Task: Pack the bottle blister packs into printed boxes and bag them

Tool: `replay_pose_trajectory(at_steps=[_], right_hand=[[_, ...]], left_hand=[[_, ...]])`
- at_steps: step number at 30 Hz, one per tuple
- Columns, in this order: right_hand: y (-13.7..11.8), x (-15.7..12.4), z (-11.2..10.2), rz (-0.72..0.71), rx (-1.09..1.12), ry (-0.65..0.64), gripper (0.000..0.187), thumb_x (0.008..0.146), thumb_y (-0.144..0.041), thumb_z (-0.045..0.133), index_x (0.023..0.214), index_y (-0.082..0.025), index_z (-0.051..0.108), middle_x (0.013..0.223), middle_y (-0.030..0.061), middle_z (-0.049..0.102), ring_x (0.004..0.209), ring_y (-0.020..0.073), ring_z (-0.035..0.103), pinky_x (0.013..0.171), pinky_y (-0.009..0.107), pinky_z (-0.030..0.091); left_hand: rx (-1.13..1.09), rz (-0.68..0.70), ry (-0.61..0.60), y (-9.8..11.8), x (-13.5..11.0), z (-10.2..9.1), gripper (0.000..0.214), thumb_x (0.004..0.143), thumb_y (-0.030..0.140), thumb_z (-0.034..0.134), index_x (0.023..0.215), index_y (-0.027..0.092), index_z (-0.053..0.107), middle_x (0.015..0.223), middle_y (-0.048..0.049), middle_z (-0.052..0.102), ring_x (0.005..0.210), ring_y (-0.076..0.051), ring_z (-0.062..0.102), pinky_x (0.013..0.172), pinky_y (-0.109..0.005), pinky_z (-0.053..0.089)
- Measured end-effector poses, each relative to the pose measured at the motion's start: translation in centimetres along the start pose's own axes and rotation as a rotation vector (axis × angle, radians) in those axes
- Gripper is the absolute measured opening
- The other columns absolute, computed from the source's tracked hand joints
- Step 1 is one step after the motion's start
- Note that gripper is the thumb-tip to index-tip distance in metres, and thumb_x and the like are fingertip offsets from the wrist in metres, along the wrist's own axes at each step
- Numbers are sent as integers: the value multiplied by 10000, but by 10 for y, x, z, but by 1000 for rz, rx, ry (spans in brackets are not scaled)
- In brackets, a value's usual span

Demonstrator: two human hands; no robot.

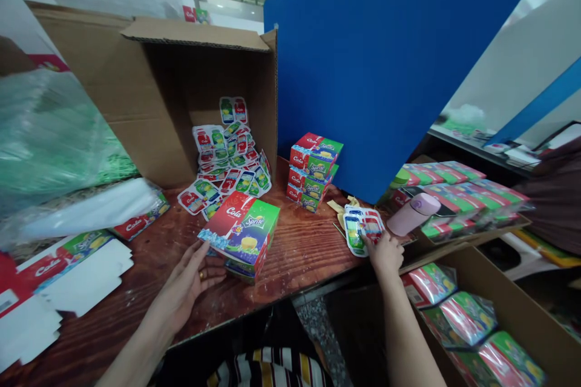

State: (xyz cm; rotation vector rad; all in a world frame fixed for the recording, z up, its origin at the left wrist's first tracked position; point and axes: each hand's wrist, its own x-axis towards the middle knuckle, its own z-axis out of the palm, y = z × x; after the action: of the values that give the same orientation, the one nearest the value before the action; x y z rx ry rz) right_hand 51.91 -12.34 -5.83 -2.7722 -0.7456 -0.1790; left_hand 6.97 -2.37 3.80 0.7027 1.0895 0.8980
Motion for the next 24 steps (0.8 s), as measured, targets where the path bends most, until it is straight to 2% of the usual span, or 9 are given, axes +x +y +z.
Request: replay_pose_trajectory(at_steps=[2,5,9,12,15,18,21,24], right_hand=[[-2,4,-1,19,34,7,826,751,-639,529,1308,-31,470,1234,309,504,1142,470,462,884,544,388],[-3,12,-6,60,202,23,845,649,-578,653,1282,-40,499,1206,313,529,1121,465,487,875,534,395],[0,19,-12,118,377,15,556,574,-498,702,986,-127,666,873,197,662,879,408,602,758,502,445],[1,16,-19,107,535,51,461,565,-529,695,830,-152,671,680,103,641,741,332,614,693,448,469],[3,7,-30,44,751,72,533,569,-595,688,851,-144,659,660,50,638,649,244,605,607,363,497],[9,0,-53,6,960,92,578,592,-599,702,939,-140,645,727,35,661,616,188,604,583,325,517],[21,1,-87,18,1263,227,527,584,-470,776,990,-162,642,812,25,670,630,163,609,642,342,529],[41,19,-123,17,1385,528,422,582,-361,796,930,-169,652,819,17,659,642,157,603,695,358,517]], left_hand=[[-4,3,-3,-1,0,0,627,704,483,733,1224,246,474,713,12,647,619,-135,638,637,-266,531],[3,-2,-2,-2,1,-2,600,730,477,714,1228,248,470,722,7,649,618,-134,638,638,-267,533],[12,-14,1,-2,4,-4,607,719,473,725,1222,236,481,717,3,648,618,-143,644,623,-268,535],[19,-15,-1,-3,5,-6,603,708,467,736,1211,247,486,724,6,658,638,-147,653,642,-268,540],[18,-18,1,-5,6,-7,618,681,471,754,1196,253,493,727,10,667,653,-159,662,654,-278,547],[22,-23,4,-6,7,-8,623,657,469,771,1173,242,506,730,5,670,657,-175,669,654,-301,556],[25,-20,-1,-7,9,-9,593,660,455,773,1150,241,515,736,4,673,657,-183,673,658,-319,564],[27,-13,-8,-8,10,-10,571,663,447,776,1131,238,522,741,3,673,663,-186,675,660,-322,568]])
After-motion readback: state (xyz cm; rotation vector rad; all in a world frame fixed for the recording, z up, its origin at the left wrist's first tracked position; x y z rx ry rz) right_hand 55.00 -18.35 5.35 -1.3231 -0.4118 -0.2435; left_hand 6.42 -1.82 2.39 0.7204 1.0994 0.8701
